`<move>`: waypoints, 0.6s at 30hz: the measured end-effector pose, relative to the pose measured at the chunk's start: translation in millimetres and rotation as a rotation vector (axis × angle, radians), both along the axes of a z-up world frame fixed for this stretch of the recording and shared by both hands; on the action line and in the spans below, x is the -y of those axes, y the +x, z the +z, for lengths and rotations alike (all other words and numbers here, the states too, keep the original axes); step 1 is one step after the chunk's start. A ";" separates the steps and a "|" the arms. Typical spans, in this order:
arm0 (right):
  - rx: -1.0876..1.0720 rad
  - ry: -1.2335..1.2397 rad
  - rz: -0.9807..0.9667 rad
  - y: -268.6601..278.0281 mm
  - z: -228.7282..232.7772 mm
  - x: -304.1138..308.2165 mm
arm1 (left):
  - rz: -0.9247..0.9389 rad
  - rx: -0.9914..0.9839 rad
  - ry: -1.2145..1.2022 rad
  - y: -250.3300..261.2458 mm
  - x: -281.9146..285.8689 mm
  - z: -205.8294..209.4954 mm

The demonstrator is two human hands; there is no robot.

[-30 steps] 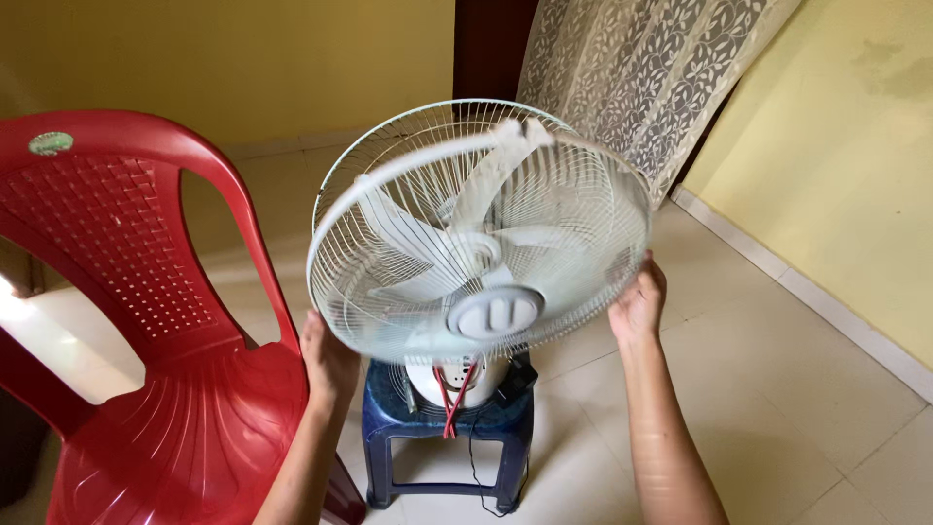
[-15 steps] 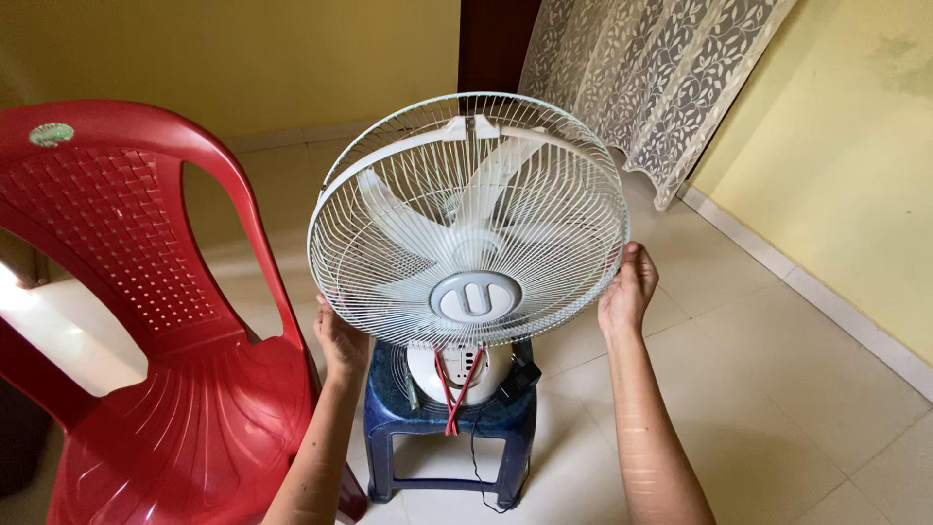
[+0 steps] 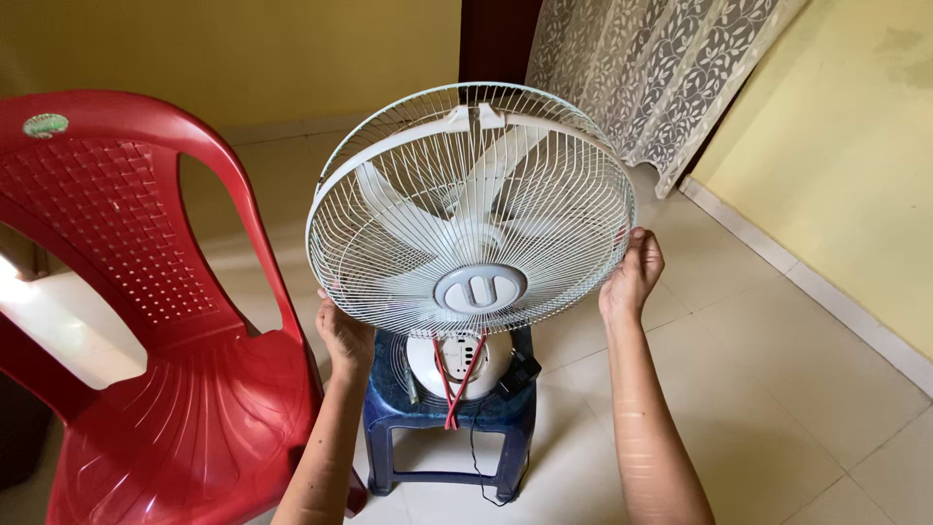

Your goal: The person assembles a white pedestal fan by first securing the fan blades to the motor hub. They then attach the front wire cage and use a screwdriver to tighten the screws at the top of the cage. Finally, the person plugs the fan into a wall socket to test it.

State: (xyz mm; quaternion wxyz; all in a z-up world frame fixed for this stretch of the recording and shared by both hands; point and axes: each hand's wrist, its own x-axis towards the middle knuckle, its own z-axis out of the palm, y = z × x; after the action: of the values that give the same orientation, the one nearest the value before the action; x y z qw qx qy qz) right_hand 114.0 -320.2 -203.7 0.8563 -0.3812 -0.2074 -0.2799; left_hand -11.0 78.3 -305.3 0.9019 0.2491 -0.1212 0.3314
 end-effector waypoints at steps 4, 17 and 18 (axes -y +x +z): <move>-0.007 -0.005 -0.018 7.4 -4.3 -3.4 | 0.039 -0.006 -0.026 4.7 -0.4 -3.0; -0.009 -0.035 -0.096 5.5 10.4 -4.7 | 0.106 0.068 -0.070 15.0 3.0 -25.5; -0.005 -0.033 -0.095 8.5 8.7 -3.1 | 0.116 0.079 -0.069 13.5 4.7 -22.9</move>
State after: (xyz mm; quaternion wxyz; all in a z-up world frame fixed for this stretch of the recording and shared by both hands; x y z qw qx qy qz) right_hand 122.5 -317.1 -195.1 0.8362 -0.4054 -0.1916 -0.3157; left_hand 2.4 73.6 -328.2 0.8837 0.2112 -0.1307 0.3968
